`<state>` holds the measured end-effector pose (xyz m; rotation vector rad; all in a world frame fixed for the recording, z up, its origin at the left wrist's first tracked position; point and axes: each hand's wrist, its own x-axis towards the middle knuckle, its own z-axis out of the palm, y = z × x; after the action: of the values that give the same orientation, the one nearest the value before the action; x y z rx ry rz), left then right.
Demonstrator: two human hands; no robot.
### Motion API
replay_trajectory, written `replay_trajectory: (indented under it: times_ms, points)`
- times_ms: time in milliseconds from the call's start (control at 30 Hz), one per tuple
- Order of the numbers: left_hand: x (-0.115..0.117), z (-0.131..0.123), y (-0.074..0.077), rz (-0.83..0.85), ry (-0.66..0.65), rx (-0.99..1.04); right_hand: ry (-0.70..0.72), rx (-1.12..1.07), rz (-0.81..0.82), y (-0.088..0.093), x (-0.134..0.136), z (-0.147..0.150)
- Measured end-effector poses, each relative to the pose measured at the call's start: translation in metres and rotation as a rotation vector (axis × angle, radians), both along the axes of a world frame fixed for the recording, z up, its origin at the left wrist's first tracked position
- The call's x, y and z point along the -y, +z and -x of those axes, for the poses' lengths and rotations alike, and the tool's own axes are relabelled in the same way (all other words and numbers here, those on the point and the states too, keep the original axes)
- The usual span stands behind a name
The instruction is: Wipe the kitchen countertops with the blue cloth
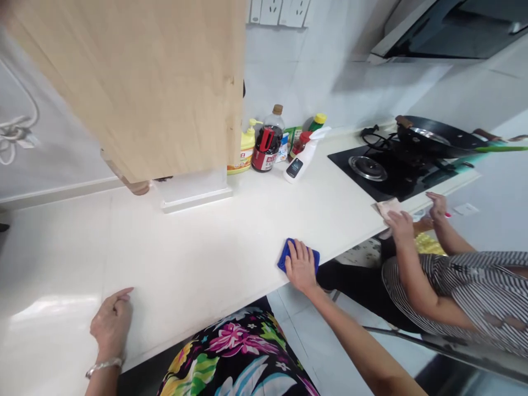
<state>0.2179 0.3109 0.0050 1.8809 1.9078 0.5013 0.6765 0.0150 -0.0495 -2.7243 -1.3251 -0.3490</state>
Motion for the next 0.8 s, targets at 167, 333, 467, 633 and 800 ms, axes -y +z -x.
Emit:
replay_trajectory:
  times_ms: [167,333,467,633,800]
  points:
    - [-0.001,-0.001,-0.006,-0.081,-0.019,0.01,0.132,-0.149,-0.005,0.018,-0.032,0.092]
    - [0.0,-0.002,-0.005,-0.083,-0.008,0.041,0.518,-0.366,0.067,0.041,-0.088,0.184]
    - [0.003,0.004,-0.007,-0.107,-0.003,0.094,0.859,-0.432,0.115,0.053,-0.132,0.235]
    - [0.007,0.009,-0.011,-0.133,-0.002,0.177,1.0,-0.443,0.049,0.052,-0.136,0.229]
    - [0.006,0.02,-0.003,-0.066,-0.125,0.186,0.91,-0.386,0.078,0.045,-0.084,0.145]
